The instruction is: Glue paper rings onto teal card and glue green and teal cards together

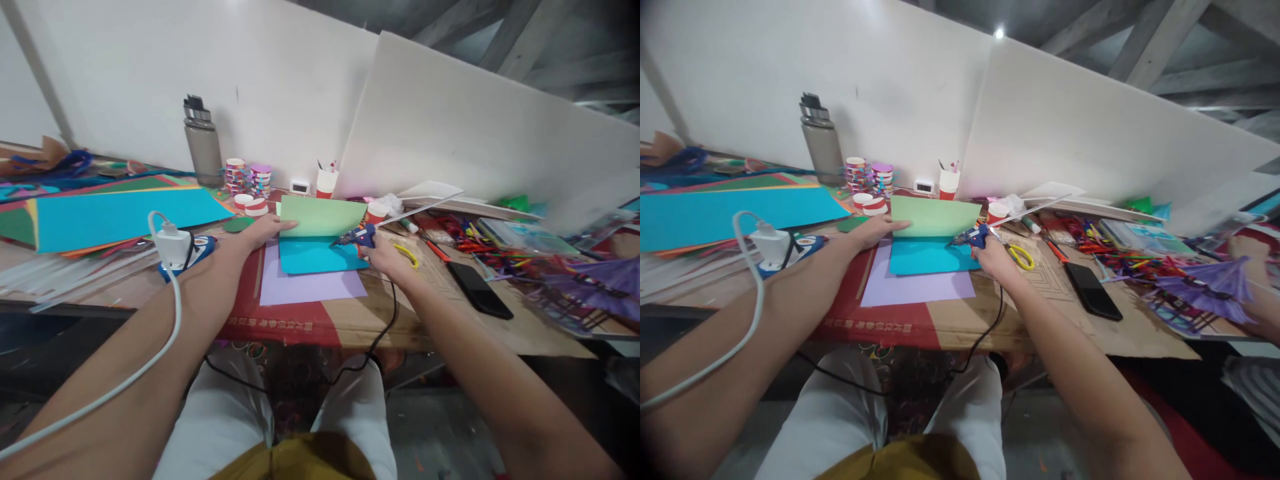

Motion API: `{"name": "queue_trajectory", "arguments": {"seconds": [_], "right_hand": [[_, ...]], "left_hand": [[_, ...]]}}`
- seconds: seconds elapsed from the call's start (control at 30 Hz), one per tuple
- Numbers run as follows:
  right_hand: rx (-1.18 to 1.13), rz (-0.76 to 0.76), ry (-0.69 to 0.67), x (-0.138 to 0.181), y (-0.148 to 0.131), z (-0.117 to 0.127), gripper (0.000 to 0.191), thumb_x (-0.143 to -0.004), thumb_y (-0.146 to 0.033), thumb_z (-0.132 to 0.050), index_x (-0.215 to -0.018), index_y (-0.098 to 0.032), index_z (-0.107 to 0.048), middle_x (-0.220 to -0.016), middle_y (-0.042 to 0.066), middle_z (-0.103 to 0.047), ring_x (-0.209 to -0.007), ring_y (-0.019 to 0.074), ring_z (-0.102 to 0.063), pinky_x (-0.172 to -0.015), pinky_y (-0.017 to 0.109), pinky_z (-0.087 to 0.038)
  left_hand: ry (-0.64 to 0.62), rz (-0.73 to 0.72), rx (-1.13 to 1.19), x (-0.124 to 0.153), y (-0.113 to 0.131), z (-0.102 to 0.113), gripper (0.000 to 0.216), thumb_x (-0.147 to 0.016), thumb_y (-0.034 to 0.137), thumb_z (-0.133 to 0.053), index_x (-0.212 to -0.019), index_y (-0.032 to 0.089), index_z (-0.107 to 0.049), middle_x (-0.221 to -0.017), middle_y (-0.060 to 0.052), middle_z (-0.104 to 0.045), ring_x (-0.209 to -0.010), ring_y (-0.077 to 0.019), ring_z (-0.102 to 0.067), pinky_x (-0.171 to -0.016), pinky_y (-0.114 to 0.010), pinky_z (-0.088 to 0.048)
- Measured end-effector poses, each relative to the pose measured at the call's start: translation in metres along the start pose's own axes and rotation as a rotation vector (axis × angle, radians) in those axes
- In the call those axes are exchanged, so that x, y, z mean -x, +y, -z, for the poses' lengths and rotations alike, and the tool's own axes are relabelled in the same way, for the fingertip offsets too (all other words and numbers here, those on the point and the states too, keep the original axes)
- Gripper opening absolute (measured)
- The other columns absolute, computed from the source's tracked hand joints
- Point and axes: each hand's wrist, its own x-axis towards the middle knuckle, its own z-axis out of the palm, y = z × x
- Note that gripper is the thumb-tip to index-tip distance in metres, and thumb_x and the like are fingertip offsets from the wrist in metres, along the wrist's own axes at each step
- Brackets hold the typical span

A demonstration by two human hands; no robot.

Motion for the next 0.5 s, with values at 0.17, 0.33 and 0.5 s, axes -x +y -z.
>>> {"name": "queue_trajectory", "arguments": {"seconds": [0.17,0.33,0.5], "right_hand": [[0.167,0.011,0.06,0.011,-0.002,0.015,0.025,-0.076,-0.021,-0.051,-0.098,-0.017,-0.061,-0.095,0.011,-0.068,-0.082,0.0218,-0.062,-0.064,0.026,-0.042],[0.207,-0.044,0.125,0.017,0.016,0.034,0.019,-0.078,-0.025,-0.052,-0.089,-0.016,-0.064,-0.092,0.01,-0.069,-0.079,0.02,-0.063,-0.062,0.024,-0.042],[0.114,-0.165,0.179,0.002,0.059,0.055,0.028,-0.085,-0.032,-0.051,-0.099,-0.01,-0.062,-0.085,0.011,-0.068,-0.065,0.0158,-0.063,-0.056,0.024,-0.044]], "left_hand": [[-0.144,-0.121,-0.282,0.0,0.006,0.003,0.05,-0.063,0.06,-0.065,-0.086,0.017,-0.074,-0.095,-0.006,-0.072,-0.094,-0.0276,-0.061,-0.087,-0.033,-0.044],[-0.237,-0.133,-0.452,0.0,0.005,0.003,0.053,-0.064,0.061,-0.064,-0.1,0.023,-0.073,-0.11,-0.003,-0.069,-0.102,-0.0281,-0.06,-0.094,-0.032,-0.041],[-0.31,-0.151,-0.511,0.002,0.008,0.004,0.058,-0.069,0.059,-0.06,-0.115,0.024,-0.067,-0.124,-0.003,-0.062,-0.115,-0.026,-0.055,-0.101,-0.03,-0.036]]}}
